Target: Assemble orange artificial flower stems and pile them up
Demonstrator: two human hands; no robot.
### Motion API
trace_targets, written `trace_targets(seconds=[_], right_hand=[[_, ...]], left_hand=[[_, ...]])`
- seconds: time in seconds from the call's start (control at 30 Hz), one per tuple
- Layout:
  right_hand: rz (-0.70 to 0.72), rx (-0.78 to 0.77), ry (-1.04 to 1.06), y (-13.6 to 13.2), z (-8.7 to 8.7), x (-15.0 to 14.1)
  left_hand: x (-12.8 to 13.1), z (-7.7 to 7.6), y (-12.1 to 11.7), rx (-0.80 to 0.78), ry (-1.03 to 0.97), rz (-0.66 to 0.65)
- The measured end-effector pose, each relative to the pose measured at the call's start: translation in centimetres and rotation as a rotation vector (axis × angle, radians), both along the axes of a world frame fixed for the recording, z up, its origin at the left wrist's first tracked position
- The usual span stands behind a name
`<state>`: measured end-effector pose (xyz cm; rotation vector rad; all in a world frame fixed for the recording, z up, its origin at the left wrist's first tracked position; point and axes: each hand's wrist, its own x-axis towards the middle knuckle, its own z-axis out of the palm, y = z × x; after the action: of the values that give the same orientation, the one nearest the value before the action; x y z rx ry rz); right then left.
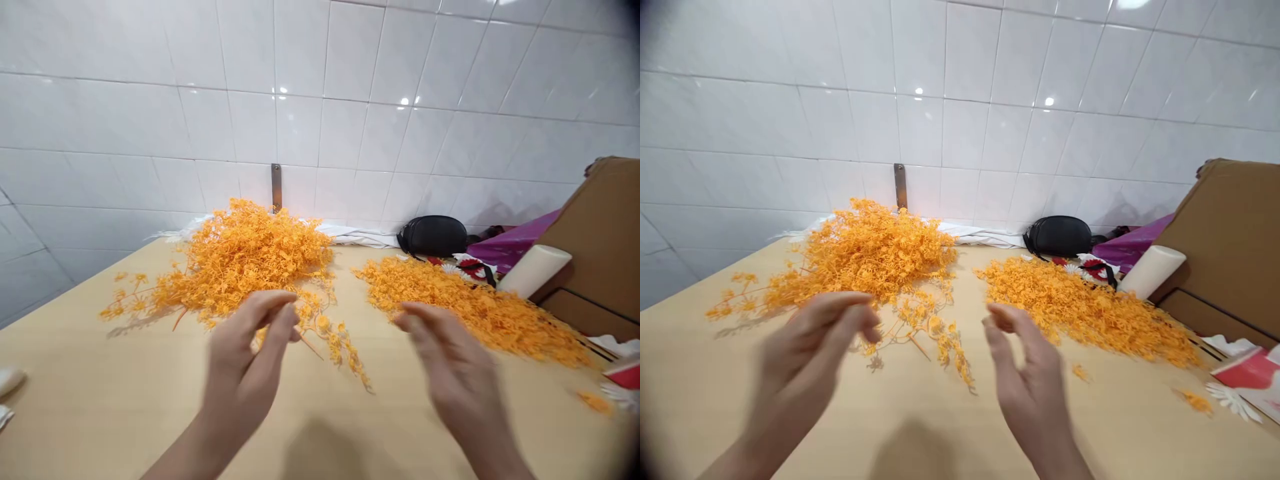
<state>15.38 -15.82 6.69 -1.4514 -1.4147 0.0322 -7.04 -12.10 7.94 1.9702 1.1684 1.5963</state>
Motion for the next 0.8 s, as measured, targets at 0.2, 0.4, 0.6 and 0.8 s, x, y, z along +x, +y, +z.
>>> trace_targets(seconds=[0.2, 0.4, 0.6, 0.8], right_hand=[[0.192, -0.492, -0.450, 4.1, -6.1, -3.6], [0.376, -0.577, -0.457, 2.1, -5.4, -7.1], [0.406, -0.429, 0.066, 6.8, -2.4, -2.0], [0.453, -0.588, 0.621, 13.1, -2.9, 0.4]], left_hand=[[6.8, -2.4, 10.2, -0.148, 0.612, 0.007], [9.3, -5.8, 12.8, -0.211, 0.827, 0.140], [8.1, -6.7, 12.5, -0.301, 0.146, -0.185], [8.4, -5.5, 11.0, -0.345, -0.202, -0.442]])
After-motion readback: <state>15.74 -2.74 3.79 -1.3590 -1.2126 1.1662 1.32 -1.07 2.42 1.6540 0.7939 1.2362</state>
